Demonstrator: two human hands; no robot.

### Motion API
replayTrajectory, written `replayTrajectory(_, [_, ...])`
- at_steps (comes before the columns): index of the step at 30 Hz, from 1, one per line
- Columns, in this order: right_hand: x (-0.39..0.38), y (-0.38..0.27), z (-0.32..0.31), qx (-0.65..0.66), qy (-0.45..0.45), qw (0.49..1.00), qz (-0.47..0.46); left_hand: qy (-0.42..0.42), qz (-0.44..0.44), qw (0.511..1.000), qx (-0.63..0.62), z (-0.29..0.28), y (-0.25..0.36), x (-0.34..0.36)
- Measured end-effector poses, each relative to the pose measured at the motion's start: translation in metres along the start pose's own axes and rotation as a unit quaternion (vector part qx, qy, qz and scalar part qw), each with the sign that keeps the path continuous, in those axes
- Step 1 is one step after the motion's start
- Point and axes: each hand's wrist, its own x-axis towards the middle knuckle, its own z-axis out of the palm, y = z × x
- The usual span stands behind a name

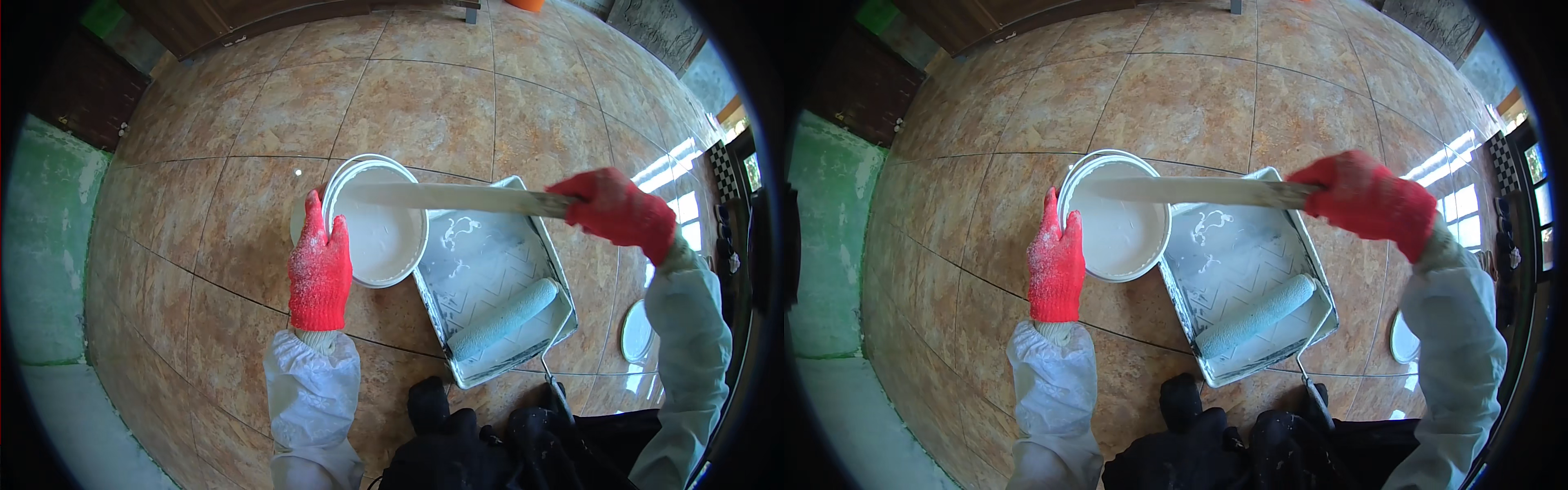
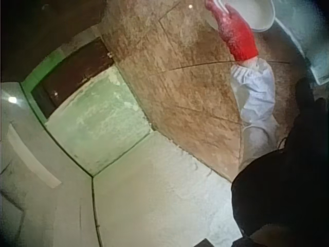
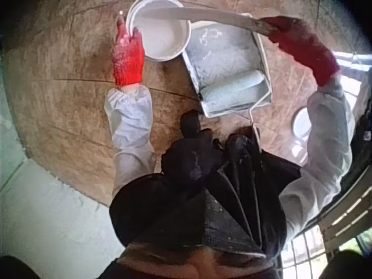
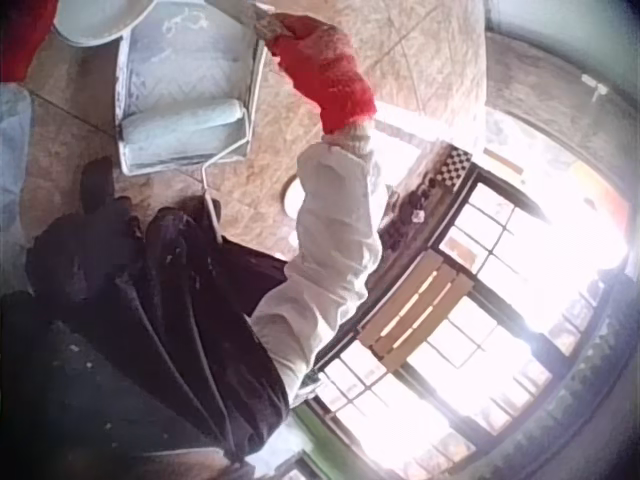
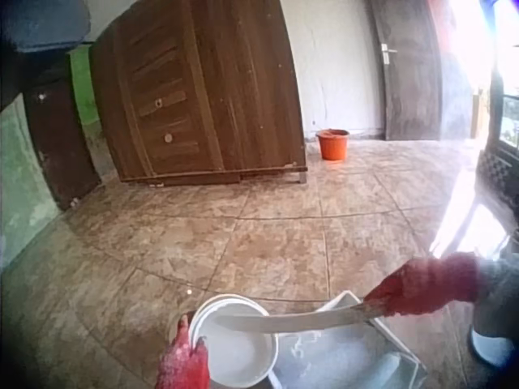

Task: The person opens a bucket of paint, stirs the contents with a wooden stick, and pours the paint into a tray. They use the stick to scrape remaining paint into the tray and then use a roller to pick up the paint from the tray.

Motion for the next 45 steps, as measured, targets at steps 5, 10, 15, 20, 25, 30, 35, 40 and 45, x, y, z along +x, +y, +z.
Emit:
replayTrajectory(5, [0.053,0.005,0.045,-0.312,0.194,0.848,-0.383,-0.048,-0.045,0.998,-0.023,-0.006,0.024,-0.002])
replayTrajectory(10, [0.039,-0.011,0.108,-0.628,0.376,0.603,-0.318,-0.031,-0.033,0.996,-0.08,-0.003,0.014,-0.004])
replayTrajectory(15, [0.018,-0.012,0.124,-0.659,0.295,0.619,-0.308,-0.06,-0.073,0.992,-0.088,-0.008,0.018,-0.003])
replayTrajectory(20, [0.013,-0.011,0.113,-0.609,0.23,0.683,-0.331,-0.056,-0.058,0.995,-0.063,-0.003,0.02,0.0])
replayTrajectory(25, [0.009,-0.003,0.093,-0.446,0.119,0.816,-0.347,-0.05,-0.042,0.997,-0.034,-0.005,0.02,-0.002])
replayTrajectory(30, [0.033,0.0,0.089,-0.251,-0.036,0.939,-0.232,-0.056,-0.04,0.997,-0.033,-0.004,0.017,-0.001])
replayTrajectory(35, [0.03,0.005,0.092,0.079,-0.167,0.982,0.039,-0.052,-0.038,0.997,-0.043,-0.006,0.017,0.001])
replayTrajectory(40, [0.013,0.019,0.085,0.111,-0.161,0.979,0.065,-0.065,-0.045,0.996,-0.052,-0.008,0.017,0.002])
replayTrajectory(45, [-0.003,0.035,0.077,0.153,-0.157,0.973,0.068,-0.063,-0.052,0.995,-0.065,-0.011,0.015,0.001])
